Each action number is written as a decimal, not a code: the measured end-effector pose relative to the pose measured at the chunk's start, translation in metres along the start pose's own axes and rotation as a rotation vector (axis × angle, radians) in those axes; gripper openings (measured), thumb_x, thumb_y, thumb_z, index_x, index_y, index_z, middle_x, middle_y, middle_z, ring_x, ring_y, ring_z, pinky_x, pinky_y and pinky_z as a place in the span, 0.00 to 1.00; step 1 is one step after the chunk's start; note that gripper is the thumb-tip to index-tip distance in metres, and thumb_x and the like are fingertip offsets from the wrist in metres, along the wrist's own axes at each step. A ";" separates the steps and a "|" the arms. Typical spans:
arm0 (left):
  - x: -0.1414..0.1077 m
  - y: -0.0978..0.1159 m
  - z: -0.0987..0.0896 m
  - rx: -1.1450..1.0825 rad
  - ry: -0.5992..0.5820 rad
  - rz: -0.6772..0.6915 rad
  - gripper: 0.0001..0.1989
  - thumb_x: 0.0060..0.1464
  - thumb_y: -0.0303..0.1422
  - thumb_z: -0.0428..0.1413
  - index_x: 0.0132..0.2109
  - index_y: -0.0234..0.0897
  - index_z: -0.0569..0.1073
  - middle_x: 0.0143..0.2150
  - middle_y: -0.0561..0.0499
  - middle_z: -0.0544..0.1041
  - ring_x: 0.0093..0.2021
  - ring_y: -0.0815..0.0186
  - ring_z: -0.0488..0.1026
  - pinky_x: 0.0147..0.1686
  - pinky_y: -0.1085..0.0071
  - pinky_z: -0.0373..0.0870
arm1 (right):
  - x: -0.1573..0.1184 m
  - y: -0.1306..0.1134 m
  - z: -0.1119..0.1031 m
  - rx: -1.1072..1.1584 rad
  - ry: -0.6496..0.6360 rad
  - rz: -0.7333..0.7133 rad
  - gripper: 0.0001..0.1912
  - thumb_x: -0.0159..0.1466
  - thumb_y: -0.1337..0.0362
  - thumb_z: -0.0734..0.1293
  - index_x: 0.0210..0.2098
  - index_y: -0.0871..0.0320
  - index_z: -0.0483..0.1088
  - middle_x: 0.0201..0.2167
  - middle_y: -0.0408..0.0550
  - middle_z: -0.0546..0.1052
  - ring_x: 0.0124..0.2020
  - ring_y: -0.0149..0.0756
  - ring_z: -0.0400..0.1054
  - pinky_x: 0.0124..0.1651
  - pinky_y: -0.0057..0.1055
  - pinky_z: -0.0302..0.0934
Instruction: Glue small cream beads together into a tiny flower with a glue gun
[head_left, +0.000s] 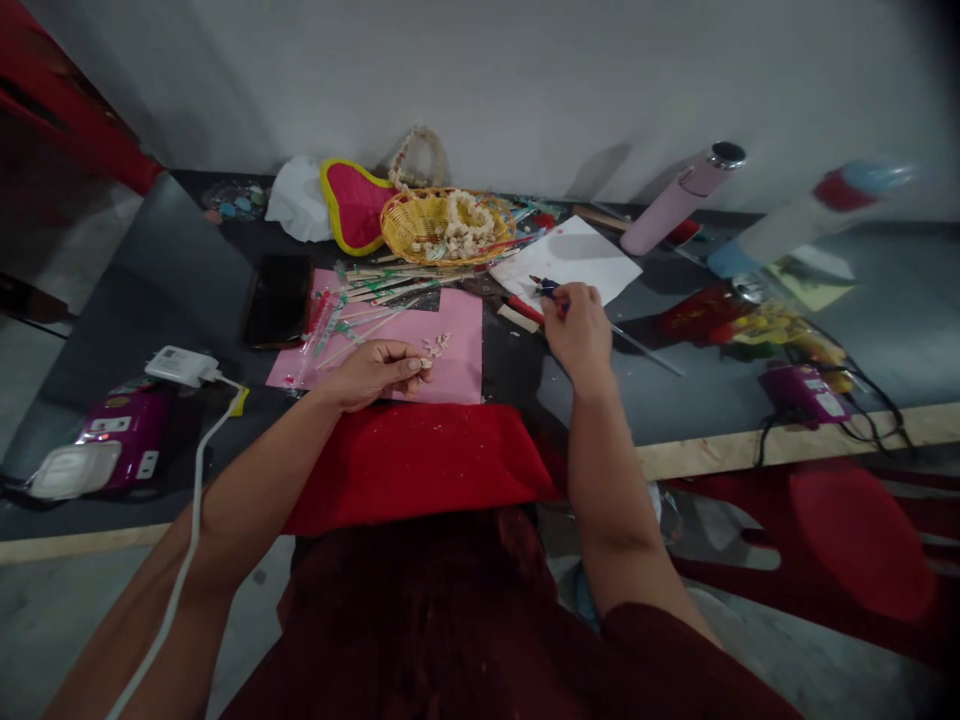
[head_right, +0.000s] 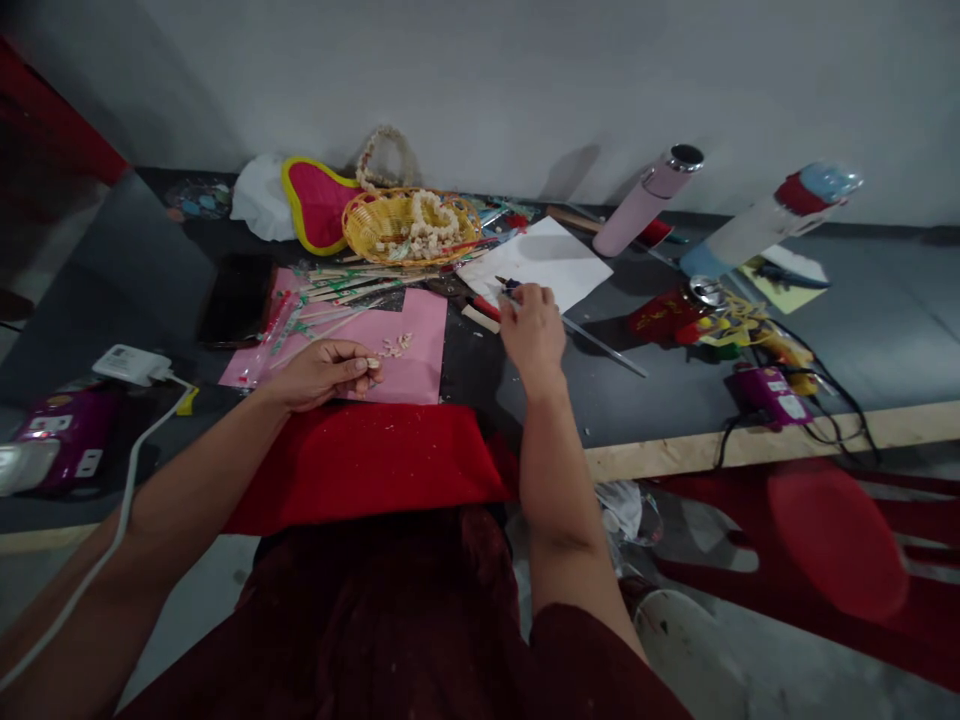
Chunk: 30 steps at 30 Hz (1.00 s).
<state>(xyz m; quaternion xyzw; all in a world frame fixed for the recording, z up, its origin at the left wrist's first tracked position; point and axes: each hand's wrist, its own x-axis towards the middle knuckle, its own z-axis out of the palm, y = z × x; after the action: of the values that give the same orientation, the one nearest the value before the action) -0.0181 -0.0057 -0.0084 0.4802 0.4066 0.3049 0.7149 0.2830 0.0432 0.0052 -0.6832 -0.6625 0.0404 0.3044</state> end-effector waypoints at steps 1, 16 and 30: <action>0.000 0.000 0.000 0.002 0.000 0.000 0.13 0.46 0.39 0.61 0.36 0.33 0.76 0.33 0.46 0.77 0.24 0.75 0.69 0.25 0.77 0.67 | 0.002 0.010 -0.005 -0.071 0.009 0.077 0.13 0.62 0.58 0.60 0.41 0.59 0.66 0.43 0.58 0.70 0.45 0.46 0.65 0.50 0.46 0.57; -0.002 0.006 0.005 0.019 0.017 0.022 0.14 0.46 0.39 0.61 0.35 0.30 0.75 0.30 0.48 0.76 0.24 0.75 0.68 0.24 0.79 0.66 | 0.015 0.045 -0.014 -0.093 -0.021 0.389 0.18 0.53 0.50 0.65 0.20 0.60 0.69 0.20 0.50 0.71 0.29 0.40 0.68 0.32 0.34 0.62; -0.002 0.007 -0.008 0.176 -0.091 0.084 0.11 0.50 0.36 0.59 0.37 0.31 0.75 0.31 0.47 0.78 0.27 0.73 0.72 0.31 0.75 0.69 | -0.023 -0.032 -0.008 1.172 -0.874 0.009 0.21 0.56 0.58 0.70 0.45 0.59 0.64 0.35 0.48 0.74 0.27 0.27 0.66 0.29 0.24 0.61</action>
<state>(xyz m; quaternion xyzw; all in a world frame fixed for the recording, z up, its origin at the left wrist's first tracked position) -0.0266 -0.0011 -0.0035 0.5712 0.3784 0.2754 0.6743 0.2555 0.0171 0.0186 -0.3325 -0.5901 0.6586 0.3277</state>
